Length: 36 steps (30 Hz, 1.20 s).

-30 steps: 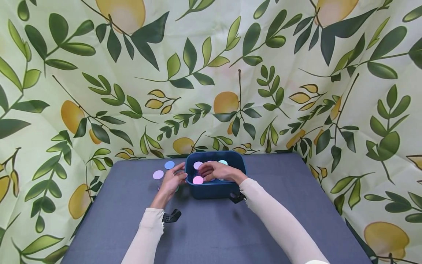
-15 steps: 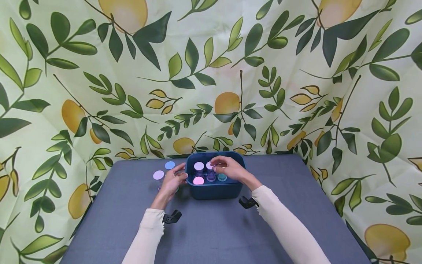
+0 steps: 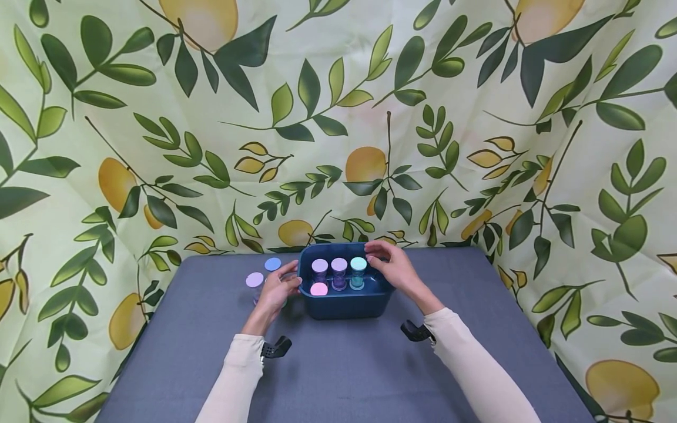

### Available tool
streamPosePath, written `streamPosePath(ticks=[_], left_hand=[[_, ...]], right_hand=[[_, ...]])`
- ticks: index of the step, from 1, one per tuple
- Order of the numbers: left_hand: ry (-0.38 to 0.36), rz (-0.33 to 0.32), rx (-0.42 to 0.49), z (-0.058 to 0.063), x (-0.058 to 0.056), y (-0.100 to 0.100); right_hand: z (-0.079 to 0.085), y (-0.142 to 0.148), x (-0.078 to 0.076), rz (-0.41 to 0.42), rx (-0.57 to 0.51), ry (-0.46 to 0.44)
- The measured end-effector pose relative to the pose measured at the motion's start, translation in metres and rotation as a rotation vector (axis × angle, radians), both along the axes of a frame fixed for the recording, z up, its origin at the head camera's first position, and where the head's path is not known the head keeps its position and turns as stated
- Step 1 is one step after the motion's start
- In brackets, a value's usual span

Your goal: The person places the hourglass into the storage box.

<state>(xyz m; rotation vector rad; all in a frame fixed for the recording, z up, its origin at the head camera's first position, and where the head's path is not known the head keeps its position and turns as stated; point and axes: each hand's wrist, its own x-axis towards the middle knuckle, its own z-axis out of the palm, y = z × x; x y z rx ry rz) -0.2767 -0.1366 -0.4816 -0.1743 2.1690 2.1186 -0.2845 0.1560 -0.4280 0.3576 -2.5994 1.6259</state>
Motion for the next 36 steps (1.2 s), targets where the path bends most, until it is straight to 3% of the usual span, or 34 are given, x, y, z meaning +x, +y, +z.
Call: streamPosePath(ticks=[8,16,22,30,36], left_hand=[[0.016,-0.010,0.014,0.000,0.001,0.000],[0.015,-0.012,0.014,0.001,0.000,-0.001],[0.010,-0.011,0.015,0.001,0.000,-0.001],[0.020,-0.014,0.025,0.000,0.001,-0.001],[0.020,-0.010,0.025,0.000,0.001,0.000]], right_hand=[[0.001,0.023,0.006,-0.086,-0.015,0.022],[-0.012,0.043,0.001,-0.152,-0.035,-0.010],[-0.022,0.052,-0.002,-0.189,-0.051,-0.113],[-0.031,0.059,-0.004,-0.142,-0.132,-0.281],[-0.036,0.062,-0.009,-0.100,-0.176,-0.343]])
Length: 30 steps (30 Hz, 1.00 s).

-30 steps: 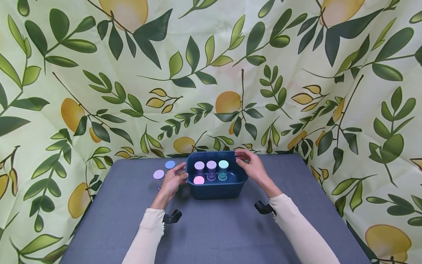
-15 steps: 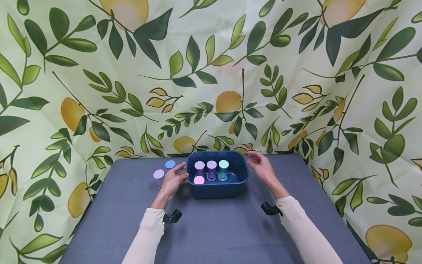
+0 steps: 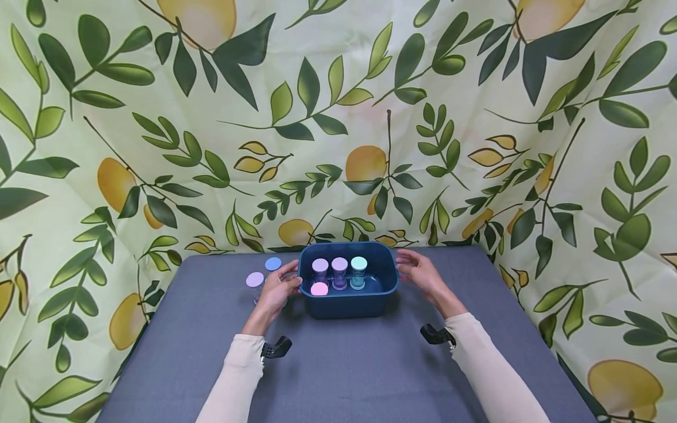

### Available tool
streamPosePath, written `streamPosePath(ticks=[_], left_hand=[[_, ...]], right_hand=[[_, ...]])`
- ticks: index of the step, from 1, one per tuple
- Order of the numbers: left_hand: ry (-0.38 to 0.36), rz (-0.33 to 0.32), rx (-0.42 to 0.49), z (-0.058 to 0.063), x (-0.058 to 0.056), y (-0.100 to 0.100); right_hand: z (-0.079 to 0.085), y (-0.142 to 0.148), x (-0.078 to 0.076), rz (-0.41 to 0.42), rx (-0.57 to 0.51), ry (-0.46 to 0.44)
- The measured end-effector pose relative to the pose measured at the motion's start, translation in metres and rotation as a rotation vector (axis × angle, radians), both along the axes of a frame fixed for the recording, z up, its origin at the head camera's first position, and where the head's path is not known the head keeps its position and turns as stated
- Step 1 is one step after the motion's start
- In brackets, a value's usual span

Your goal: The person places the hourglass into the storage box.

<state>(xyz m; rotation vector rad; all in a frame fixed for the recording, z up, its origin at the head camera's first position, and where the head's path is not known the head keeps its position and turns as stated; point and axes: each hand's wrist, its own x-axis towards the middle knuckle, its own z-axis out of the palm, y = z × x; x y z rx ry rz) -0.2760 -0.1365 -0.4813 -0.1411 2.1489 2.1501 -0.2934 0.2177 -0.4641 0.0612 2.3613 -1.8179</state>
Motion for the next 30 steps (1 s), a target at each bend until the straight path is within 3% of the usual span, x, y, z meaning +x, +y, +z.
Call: streamPosePath(ticks=[6,12,30], left_hand=[[0.010,-0.004,0.024,0.0008,-0.0003,0.0017],[0.013,-0.006,0.005,-0.0003,-0.0009,0.0015],[0.046,0.002,-0.038,0.0010,0.0020,0.0029]], right_hand=[[-0.0012,-0.0004,-0.0034,0.027,-0.037,-0.029],[-0.0014,-0.0026,-0.0054,0.004,-0.052,-0.055],[-0.0058,-0.0007,-0.0078,0.040,-0.124,-0.081]])
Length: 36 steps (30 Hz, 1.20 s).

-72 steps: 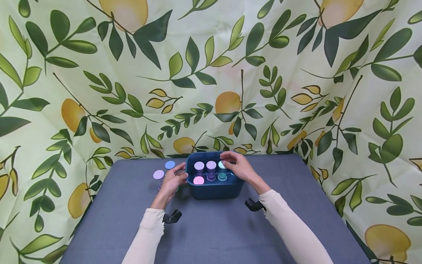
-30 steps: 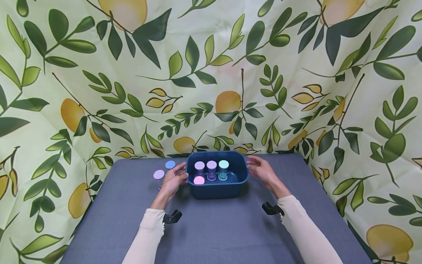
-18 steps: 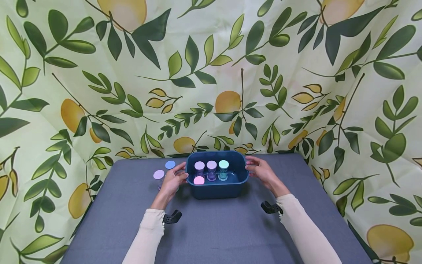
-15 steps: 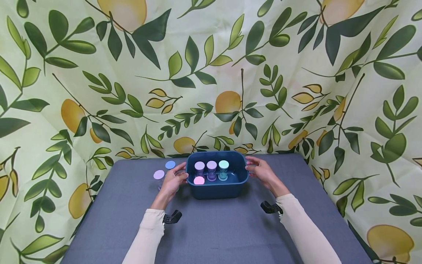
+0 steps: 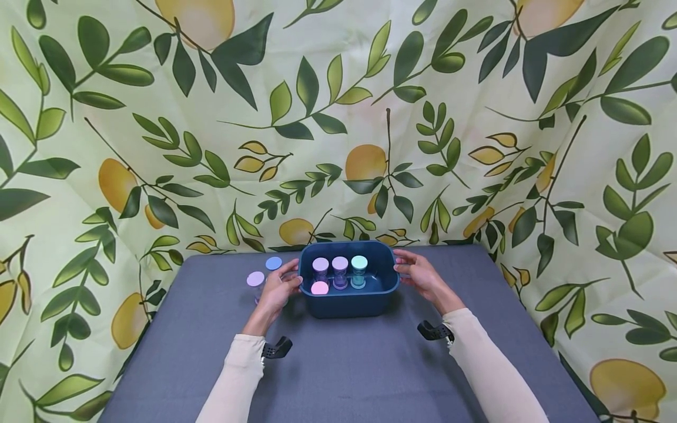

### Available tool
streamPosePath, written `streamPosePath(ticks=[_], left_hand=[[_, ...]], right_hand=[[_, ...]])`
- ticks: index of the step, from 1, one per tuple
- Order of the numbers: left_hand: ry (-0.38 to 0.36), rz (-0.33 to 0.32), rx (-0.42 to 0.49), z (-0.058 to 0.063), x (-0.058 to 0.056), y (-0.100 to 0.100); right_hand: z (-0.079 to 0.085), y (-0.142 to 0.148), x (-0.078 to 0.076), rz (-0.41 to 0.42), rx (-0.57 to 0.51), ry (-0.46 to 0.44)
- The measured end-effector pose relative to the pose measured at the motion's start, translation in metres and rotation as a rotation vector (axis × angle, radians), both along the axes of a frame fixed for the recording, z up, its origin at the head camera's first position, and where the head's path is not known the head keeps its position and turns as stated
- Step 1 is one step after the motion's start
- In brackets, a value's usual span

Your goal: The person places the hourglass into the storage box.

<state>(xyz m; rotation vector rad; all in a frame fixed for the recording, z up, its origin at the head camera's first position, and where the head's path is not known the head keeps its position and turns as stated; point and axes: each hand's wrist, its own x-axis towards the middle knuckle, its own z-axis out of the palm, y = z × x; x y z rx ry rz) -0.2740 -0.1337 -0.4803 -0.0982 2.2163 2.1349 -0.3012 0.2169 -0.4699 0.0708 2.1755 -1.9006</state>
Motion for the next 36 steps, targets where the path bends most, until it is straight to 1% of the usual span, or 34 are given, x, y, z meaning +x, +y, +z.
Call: streamPosePath(ticks=[3,6,7,10,13,14,16,20,24,27,31,36], left_hand=[[0.024,0.006,-0.051,0.002,0.002,0.000],[0.067,0.026,-0.105,0.005,0.006,0.001],[0.087,0.029,-0.121,0.010,0.009,0.001],[0.155,0.064,-0.185,0.014,0.013,0.001],[0.205,0.101,-0.257,0.020,0.018,0.000],[0.218,0.119,-0.279,0.018,0.018,-0.001],[0.246,0.137,-0.305,0.023,0.022,-0.003],[0.320,0.166,-0.324,0.032,0.029,-0.009],[0.381,0.182,-0.297,0.039,0.034,-0.018],[0.415,0.182,-0.280,0.041,0.038,-0.026],[0.436,0.198,-0.312,0.040,0.042,-0.038],[0.422,0.219,-0.349,0.036,0.046,-0.057]], right_hand=[[0.001,0.000,0.000,-0.003,-0.017,-0.006],[0.001,0.000,0.001,-0.003,-0.029,-0.006],[0.001,0.000,0.000,-0.004,-0.028,-0.006],[0.001,0.000,0.000,-0.011,-0.024,-0.003],[0.000,-0.001,-0.001,-0.022,-0.012,-0.005],[0.000,-0.001,-0.001,-0.024,-0.011,-0.005],[0.000,-0.002,-0.001,-0.028,-0.009,-0.005],[0.000,-0.002,0.000,-0.033,-0.008,-0.004],[0.000,-0.003,0.000,-0.035,-0.008,-0.003],[0.000,-0.002,0.000,-0.040,-0.010,-0.007],[-0.001,-0.003,0.000,-0.036,0.000,-0.004],[-0.002,-0.003,0.000,-0.025,0.005,0.009]])
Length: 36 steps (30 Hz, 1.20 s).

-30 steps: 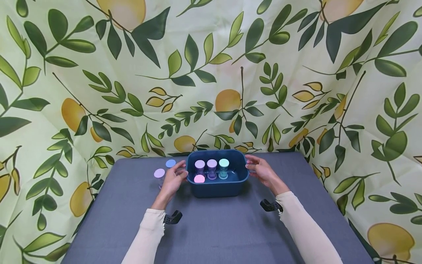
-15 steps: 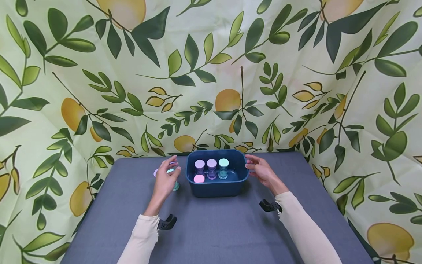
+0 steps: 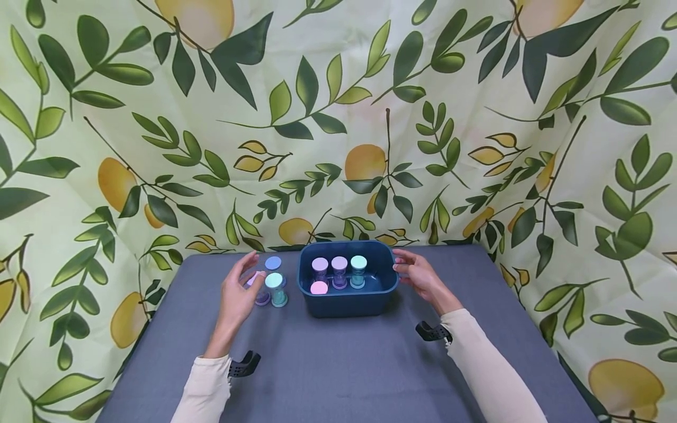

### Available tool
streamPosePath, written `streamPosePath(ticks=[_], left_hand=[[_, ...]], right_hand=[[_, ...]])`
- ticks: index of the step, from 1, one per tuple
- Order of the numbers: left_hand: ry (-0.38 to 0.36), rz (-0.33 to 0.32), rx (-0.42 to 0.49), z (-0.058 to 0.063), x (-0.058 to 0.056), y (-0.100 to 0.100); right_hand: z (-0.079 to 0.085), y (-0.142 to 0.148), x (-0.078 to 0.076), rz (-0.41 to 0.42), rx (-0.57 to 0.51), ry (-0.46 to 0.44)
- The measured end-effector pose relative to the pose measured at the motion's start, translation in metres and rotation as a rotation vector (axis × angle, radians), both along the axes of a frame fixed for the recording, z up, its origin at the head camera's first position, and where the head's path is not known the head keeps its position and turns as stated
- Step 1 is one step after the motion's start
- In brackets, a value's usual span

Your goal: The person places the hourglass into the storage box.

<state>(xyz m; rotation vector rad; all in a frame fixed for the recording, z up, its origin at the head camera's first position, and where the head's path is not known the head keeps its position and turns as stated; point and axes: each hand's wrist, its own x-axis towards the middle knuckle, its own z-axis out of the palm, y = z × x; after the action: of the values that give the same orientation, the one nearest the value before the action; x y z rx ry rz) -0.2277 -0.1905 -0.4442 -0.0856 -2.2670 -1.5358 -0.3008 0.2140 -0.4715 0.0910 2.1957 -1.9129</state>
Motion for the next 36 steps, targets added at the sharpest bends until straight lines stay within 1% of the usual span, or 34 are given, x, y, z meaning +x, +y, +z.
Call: streamPosePath(ticks=[4,9,13,17,20,23,30,33,34,36], left_hand=[[-0.024,0.016,-0.020,-0.007,0.001,-0.015],[-0.061,0.020,-0.021,-0.019,-0.003,-0.033],[-0.111,0.017,-0.025,-0.033,-0.007,-0.043],[-0.182,0.011,-0.033,-0.050,-0.012,-0.049],[-0.207,-0.001,-0.009,-0.059,-0.017,-0.052],[-0.218,-0.015,0.018,-0.063,-0.021,-0.053],[-0.265,-0.054,0.019,-0.069,-0.027,-0.052],[-0.272,-0.074,0.046,-0.070,-0.030,-0.051],[-0.276,-0.082,0.046,-0.066,-0.029,-0.049],[-0.278,-0.092,0.051,-0.067,-0.030,-0.048]], right_hand=[[0.000,0.000,0.000,-0.001,0.004,-0.005],[0.001,-0.001,-0.001,-0.001,0.010,-0.002],[0.000,-0.002,-0.002,-0.004,0.005,0.006],[-0.002,-0.001,-0.001,-0.008,0.008,-0.019],[-0.001,-0.001,-0.001,-0.008,0.006,-0.019],[0.000,-0.001,-0.001,-0.007,0.006,-0.003],[0.002,-0.001,0.000,-0.010,0.012,-0.008],[0.002,-0.001,0.000,-0.012,0.007,-0.009],[0.002,-0.001,0.001,-0.012,0.011,-0.009],[0.002,-0.001,0.001,-0.016,0.011,-0.010]])
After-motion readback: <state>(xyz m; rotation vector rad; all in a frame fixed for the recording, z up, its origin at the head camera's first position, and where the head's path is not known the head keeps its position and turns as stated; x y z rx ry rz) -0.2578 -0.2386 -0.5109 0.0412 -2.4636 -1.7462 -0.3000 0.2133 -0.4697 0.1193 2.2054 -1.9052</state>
